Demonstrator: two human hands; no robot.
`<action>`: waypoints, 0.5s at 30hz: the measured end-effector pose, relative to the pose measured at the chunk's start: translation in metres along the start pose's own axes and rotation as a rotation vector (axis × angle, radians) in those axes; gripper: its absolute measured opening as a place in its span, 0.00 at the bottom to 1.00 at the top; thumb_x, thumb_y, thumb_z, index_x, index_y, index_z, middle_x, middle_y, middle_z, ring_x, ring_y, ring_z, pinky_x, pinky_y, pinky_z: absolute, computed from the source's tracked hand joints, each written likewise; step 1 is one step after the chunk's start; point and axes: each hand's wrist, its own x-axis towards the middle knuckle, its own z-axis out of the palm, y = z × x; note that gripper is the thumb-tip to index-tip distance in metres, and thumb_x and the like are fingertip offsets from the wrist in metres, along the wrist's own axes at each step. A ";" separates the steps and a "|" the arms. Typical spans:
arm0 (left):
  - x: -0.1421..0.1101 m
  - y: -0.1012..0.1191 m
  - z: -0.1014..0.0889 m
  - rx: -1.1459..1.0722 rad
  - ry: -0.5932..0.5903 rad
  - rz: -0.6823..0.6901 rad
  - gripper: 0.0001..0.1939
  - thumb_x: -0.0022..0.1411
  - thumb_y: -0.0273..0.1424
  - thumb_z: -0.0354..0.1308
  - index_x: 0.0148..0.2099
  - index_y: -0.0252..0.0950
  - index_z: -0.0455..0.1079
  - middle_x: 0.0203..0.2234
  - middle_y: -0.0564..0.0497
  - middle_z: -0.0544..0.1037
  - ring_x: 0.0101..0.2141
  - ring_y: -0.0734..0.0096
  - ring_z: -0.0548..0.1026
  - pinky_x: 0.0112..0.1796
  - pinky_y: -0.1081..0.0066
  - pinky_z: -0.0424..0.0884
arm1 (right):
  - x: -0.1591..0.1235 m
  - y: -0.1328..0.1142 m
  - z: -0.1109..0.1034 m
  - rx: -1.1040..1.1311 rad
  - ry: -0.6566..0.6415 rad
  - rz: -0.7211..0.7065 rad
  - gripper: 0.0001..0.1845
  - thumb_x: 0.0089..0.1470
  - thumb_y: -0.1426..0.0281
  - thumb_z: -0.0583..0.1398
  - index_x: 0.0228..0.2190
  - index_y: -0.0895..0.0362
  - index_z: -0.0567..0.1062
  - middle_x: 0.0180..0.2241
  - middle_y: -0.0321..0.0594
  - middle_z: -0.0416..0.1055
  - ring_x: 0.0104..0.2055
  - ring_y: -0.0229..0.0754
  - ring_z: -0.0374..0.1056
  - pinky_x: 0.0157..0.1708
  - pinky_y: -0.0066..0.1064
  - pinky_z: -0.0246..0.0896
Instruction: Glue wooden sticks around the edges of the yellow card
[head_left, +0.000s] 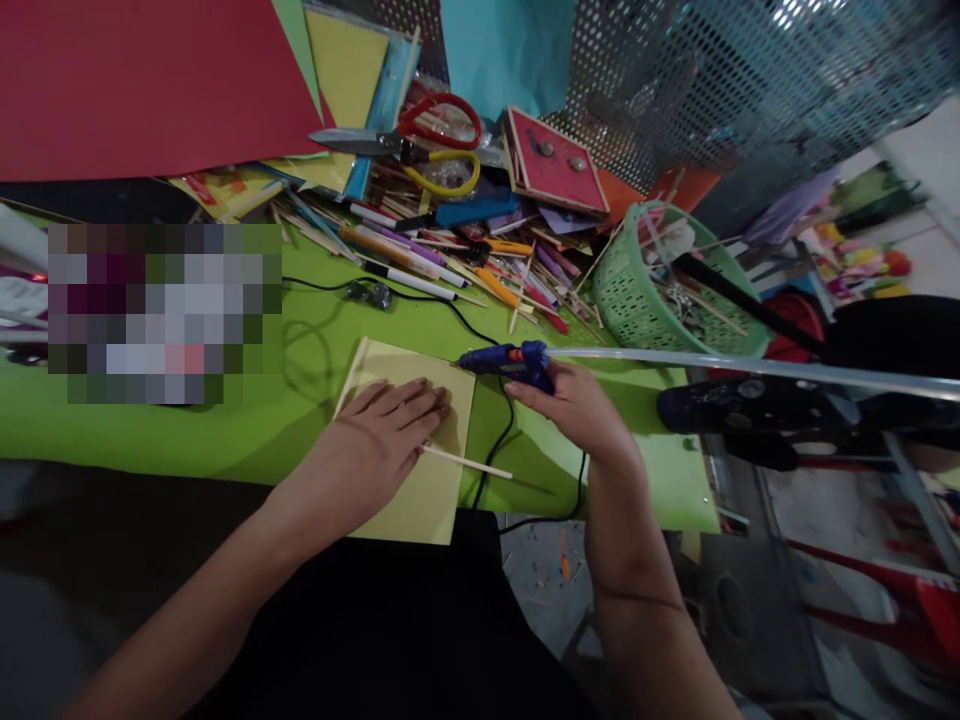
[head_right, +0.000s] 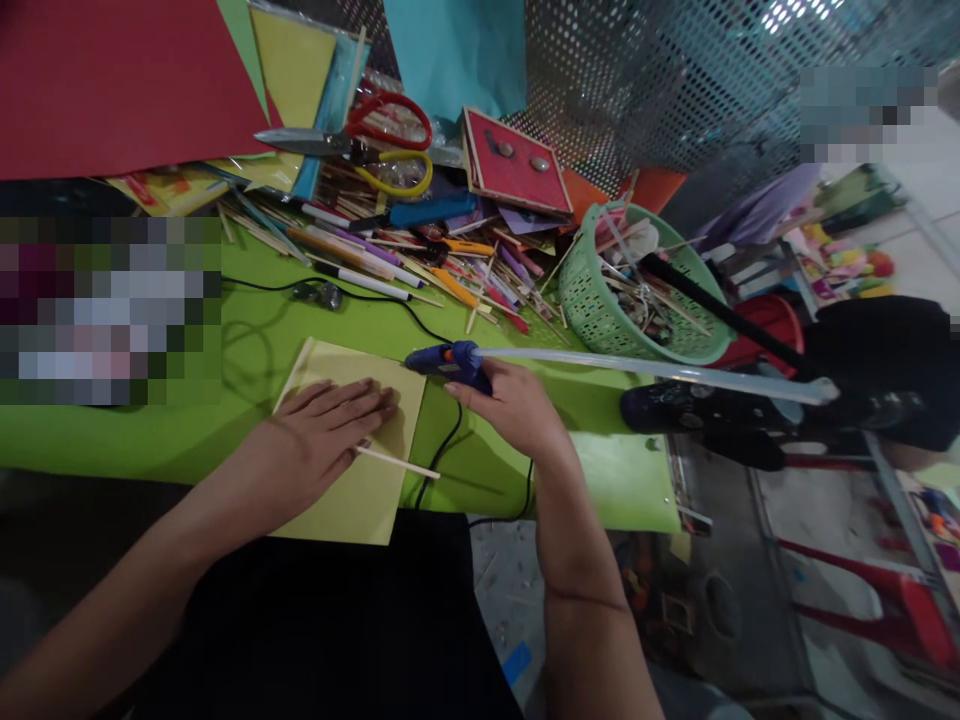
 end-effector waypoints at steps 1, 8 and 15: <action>-0.001 0.000 -0.001 0.007 -0.011 -0.001 0.24 0.76 0.27 0.43 0.69 0.38 0.67 0.69 0.48 0.71 0.68 0.58 0.68 0.67 0.51 0.61 | 0.000 -0.001 0.000 0.016 0.000 0.002 0.23 0.60 0.48 0.64 0.43 0.53 0.83 0.39 0.43 0.83 0.40 0.53 0.77 0.42 0.42 0.69; -0.002 0.003 -0.004 0.031 -0.031 -0.015 0.26 0.75 0.27 0.45 0.70 0.39 0.65 0.72 0.47 0.66 0.69 0.56 0.65 0.66 0.51 0.61 | 0.000 -0.002 0.002 0.061 -0.008 -0.003 0.24 0.61 0.48 0.63 0.45 0.53 0.83 0.38 0.41 0.82 0.38 0.50 0.75 0.40 0.40 0.68; 0.003 0.007 -0.008 0.057 -0.050 0.009 0.25 0.75 0.26 0.44 0.69 0.39 0.67 0.69 0.48 0.70 0.67 0.52 0.69 0.63 0.46 0.64 | 0.000 -0.002 0.005 -0.017 -0.011 0.001 0.22 0.61 0.49 0.64 0.41 0.54 0.83 0.39 0.44 0.83 0.40 0.53 0.76 0.41 0.42 0.67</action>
